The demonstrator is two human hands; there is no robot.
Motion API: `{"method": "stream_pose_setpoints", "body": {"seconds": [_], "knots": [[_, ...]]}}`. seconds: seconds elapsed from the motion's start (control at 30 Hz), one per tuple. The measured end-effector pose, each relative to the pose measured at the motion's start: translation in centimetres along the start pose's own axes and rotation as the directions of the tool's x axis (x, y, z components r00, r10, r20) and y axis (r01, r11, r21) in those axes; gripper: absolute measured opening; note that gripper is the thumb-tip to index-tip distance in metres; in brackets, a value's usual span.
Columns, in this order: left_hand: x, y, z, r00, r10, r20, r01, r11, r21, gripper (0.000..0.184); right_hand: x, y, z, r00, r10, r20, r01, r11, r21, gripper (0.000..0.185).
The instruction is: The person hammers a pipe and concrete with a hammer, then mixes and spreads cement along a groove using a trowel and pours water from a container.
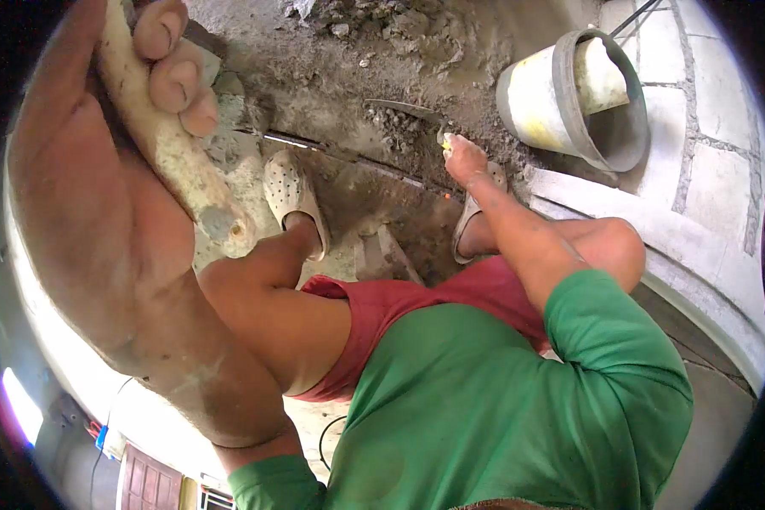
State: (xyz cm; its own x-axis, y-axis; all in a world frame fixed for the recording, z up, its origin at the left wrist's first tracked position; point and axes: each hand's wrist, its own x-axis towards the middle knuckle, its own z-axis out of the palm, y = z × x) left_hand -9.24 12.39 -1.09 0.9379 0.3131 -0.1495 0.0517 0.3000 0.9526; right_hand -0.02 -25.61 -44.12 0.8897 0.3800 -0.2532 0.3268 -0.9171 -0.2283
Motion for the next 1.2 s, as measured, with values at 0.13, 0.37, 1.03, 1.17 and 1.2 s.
{"method": "stream_pose_setpoints", "body": {"seconds": [0.13, 0.37, 1.03, 1.17, 1.2], "knots": [[-0.3, -0.3, 1.1, 1.000, -0.010, -0.010, 0.010, 1.000, -0.001, 0.041, 3.9, -1.8, -3.1, 0.998, -0.015, -0.067, 0.017, 1.000, 0.020, 0.034], [0.1, -0.7, 1.1, 0.998, -0.025, 0.057, 0.028, 0.998, -0.049, 0.038, 9.7, -6.0, -5.4, 0.999, -0.035, 0.029, 0.035, 0.999, -0.020, 0.030], [0.5, -0.2, -0.1, 0.995, -0.043, 0.090, 0.049, 0.997, -0.065, 0.037, -1.7, 0.9, -2.0, 0.662, -0.155, 0.733, 0.173, 0.984, 0.052, 0.050], [0.5, -0.5, -0.9, 0.997, -0.072, 0.029, 0.074, 0.995, -0.066, 0.041, -0.2, 0.1, -4.2, 0.720, -0.015, 0.694, 0.104, 0.991, -0.087, 0.058], [0.4, -0.7, -0.7, 0.997, -0.064, 0.040, 0.067, 0.994, -0.082, 0.041, 0.7, 0.7, -2.9, 0.714, -0.018, 0.700, 0.105, 0.991, -0.082, 0.058]]}}
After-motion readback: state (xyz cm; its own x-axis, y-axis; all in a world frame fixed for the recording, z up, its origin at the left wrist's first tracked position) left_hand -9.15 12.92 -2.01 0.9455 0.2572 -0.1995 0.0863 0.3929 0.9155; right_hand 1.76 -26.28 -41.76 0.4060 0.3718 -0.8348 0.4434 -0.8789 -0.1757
